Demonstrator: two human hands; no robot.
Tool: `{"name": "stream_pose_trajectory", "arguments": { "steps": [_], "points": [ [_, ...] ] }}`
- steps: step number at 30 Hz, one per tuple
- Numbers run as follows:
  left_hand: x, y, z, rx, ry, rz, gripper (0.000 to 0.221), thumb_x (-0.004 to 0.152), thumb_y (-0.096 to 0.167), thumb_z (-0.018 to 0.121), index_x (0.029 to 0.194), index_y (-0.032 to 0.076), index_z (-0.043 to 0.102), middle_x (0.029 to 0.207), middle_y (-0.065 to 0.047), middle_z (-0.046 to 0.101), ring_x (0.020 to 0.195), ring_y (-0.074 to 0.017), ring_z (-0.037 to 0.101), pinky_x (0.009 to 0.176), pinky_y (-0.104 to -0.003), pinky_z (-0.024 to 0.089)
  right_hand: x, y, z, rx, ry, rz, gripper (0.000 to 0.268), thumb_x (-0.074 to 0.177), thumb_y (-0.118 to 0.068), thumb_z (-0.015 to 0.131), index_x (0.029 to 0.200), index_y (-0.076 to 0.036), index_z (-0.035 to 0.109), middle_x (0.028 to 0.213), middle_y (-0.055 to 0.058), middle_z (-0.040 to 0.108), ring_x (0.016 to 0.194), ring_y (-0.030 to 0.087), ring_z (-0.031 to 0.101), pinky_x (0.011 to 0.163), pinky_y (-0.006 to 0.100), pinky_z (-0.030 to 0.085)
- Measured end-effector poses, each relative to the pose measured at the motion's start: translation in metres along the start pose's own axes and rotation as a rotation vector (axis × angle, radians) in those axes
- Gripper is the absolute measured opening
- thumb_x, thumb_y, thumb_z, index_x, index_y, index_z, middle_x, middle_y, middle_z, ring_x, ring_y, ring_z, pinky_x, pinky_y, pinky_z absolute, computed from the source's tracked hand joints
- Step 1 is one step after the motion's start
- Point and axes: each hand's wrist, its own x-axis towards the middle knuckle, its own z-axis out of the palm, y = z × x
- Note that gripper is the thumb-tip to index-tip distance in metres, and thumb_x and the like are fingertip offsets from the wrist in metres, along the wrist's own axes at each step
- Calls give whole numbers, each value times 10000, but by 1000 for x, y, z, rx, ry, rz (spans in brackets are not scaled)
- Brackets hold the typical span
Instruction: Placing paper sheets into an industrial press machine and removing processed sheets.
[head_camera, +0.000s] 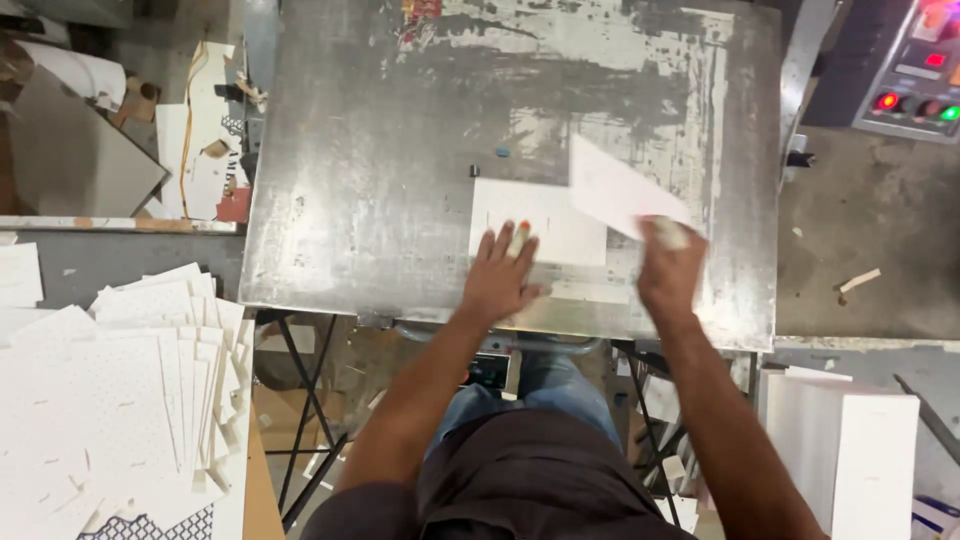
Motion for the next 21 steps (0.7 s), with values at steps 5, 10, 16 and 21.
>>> {"name": "stream_pose_trajectory", "arguments": {
  "steps": [5, 10, 16, 21],
  "points": [
    [-85, 1, 25, -128, 74, 48, 978, 844, 700, 618, 1550, 73, 364, 1565, -221, 390, 1546, -393, 191, 1235, -602, 149, -15, -36, 69, -161, -260, -301, 496, 799, 12, 608, 1271, -89, 720, 1225, 129, 672, 1147, 333, 565, 943, 522, 425],
    [-149, -35, 45, -23, 124, 8, 712, 774, 93, 767, 1444, 119, 530, 1542, -93, 509, 1415, -334, 418, 1130, -556, 332, -5, -51, 89, -25, -293, -357, 466, 854, -22, 618, 1309, -81, 699, 1351, 105, 602, 1182, 323, 537, 974, 504, 369],
    [-208, -92, 28, 57, 270, -78, 669, 823, -16, 702, 1454, 155, 563, 1464, -47, 608, 1337, -305, 525, 1118, -552, 417, 20, -44, 105, 33, -284, -402, 402, 886, -53, 683, 1286, -90, 702, 1362, 80, 590, 1205, 299, 532, 972, 492, 365],
    [-274, -117, -53, 59, 511, -394, 618, 856, -47, 663, 1423, 193, 617, 1317, -136, 674, 1240, -348, 568, 1053, -547, 460, 20, -29, 114, 114, -329, -397, 479, 852, -48, 685, 1328, -104, 694, 1390, 79, 592, 1240, 291, 526, 988, 473, 361]
  ]
}}
